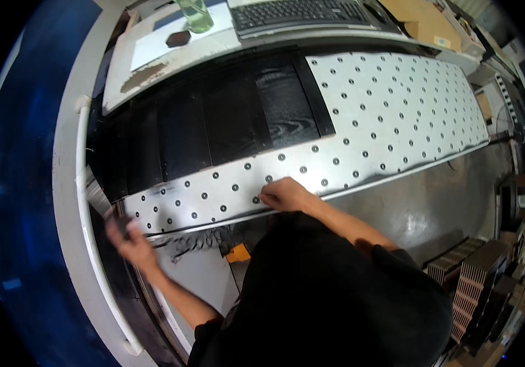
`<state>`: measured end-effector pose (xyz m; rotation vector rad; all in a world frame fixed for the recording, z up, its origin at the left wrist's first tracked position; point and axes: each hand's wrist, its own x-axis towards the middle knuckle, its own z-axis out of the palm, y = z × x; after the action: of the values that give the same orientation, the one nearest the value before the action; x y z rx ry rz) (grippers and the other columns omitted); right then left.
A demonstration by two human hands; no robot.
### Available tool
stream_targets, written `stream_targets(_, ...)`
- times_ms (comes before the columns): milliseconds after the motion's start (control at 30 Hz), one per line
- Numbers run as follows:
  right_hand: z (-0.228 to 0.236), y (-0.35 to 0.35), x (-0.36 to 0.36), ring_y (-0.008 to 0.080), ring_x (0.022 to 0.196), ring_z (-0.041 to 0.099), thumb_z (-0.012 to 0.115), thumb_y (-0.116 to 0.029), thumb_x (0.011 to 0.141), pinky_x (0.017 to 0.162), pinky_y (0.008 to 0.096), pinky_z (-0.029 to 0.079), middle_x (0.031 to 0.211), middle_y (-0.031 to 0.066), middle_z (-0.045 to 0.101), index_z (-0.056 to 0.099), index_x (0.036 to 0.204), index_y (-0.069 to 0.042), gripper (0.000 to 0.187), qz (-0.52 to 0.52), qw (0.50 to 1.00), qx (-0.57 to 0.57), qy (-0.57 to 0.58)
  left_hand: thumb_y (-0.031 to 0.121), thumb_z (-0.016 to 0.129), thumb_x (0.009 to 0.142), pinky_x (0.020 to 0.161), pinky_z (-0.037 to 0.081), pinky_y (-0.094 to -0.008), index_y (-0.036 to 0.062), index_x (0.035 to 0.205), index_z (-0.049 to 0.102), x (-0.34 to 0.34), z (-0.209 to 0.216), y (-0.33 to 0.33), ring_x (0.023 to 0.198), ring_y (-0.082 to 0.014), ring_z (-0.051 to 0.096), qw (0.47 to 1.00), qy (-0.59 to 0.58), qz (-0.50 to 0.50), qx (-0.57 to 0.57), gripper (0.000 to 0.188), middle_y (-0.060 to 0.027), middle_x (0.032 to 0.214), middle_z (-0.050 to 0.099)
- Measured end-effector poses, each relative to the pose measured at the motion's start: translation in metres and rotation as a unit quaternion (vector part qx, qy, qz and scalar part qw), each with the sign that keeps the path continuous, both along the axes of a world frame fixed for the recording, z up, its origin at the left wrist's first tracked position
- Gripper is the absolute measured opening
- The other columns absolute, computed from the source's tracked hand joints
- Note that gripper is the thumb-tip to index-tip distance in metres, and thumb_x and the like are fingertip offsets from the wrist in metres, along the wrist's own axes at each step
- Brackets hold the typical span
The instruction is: The person picks up dark wood panels from a stack, places them onto the feed bed of a woodworking machine, and moves them into position for processing.
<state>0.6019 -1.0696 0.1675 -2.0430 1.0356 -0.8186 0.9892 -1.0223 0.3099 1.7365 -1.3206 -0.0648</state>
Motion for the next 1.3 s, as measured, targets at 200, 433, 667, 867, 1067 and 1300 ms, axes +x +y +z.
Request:
stream_targets(200,-0.014,-0.005,0.001,0.0403,0.069,0.064,0.067,-0.021,0.091,0.064,0.0455,0.052,0.077,0.0174,0.066,0.066,0.081,-0.004,0.02,-0.038,0.999,0.007,-0.038,0.043,0.06,0.097,0.072,0.051,-0.0504,0.0047,0.13,0.062,-0.213,-0.029,-0.016,0.078,-0.0465,0.067,0.834,-0.029,-0.426,0.35,0.051,-0.0263,0.084,0.069)
stream_targets(433,-0.01,-0.006,-0.001,0.0355,0.066,0.065,0.066,-0.023,0.094,0.062,0.0442,0.052,0.074,0.0133,0.067,0.068,0.08,-0.007,0.021,-0.008,1.0,0.012,-0.028,0.057,0.053,0.099,0.078,0.052,-0.0468,-0.0002,0.12,0.066,-0.158,-0.05,-0.011,0.086,-0.04,0.07,0.913,0.034,-0.158,0.375,0.062,-0.0231,0.091,0.072)
stream_targets(667,0.021,-0.053,-0.008,0.0267,0.066,0.065,0.069,-0.008,0.088,0.063,0.0355,0.052,0.074,0.009,0.068,0.068,0.08,-0.006,0.008,-0.162,0.965,-0.17,-0.12,0.052,0.053,0.103,0.053,0.04,-0.0299,-0.0008,0.098,0.067,-0.101,-0.021,0.061,0.054,-0.0135,0.054,0.917,0.254,-0.021,0.306,0.055,-0.0033,0.059,0.054)
stream_targets(867,-0.003,-0.141,0.003,0.0465,0.134,0.042,0.069,-0.024,0.089,0.113,0.0549,0.031,0.14,0.0297,0.048,0.052,0.137,-0.006,0.054,-0.228,0.963,-0.135,0.049,0.046,0.046,0.107,0.052,0.038,-0.0265,-0.0014,0.103,0.066,-0.125,-0.01,0.108,0.054,-0.0119,0.055,0.888,0.336,-0.042,0.311,0.051,-0.006,0.06,0.061)
stream_targets(1067,-0.016,-0.154,0.016,0.0544,0.147,0.022,0.067,-0.028,0.089,0.122,0.0615,0.013,0.153,0.0402,0.028,0.042,0.149,-0.01,0.067,-0.204,0.958,-0.125,0.161,0.043,0.05,0.105,0.067,0.051,-0.031,-0.0051,0.11,0.062,-0.162,-0.014,0.127,0.065,-0.0195,0.062,0.83,0.437,-0.147,0.313,0.05,-0.0115,0.069,0.063)
stream_targets(1300,-0.01,-0.138,-0.004,0.0539,0.147,0.02,0.068,-0.024,0.086,0.123,0.0598,0.012,0.154,0.0409,0.026,0.047,0.142,-0.008,0.062,-0.191,0.968,-0.115,0.111,0.041,0.053,0.105,0.064,0.045,-0.029,-0.0003,0.102,0.07,-0.21,-0.021,0.091,0.063,-0.0116,0.057,0.847,0.319,-0.201,0.375,0.044,-0.0028,0.064,0.062)
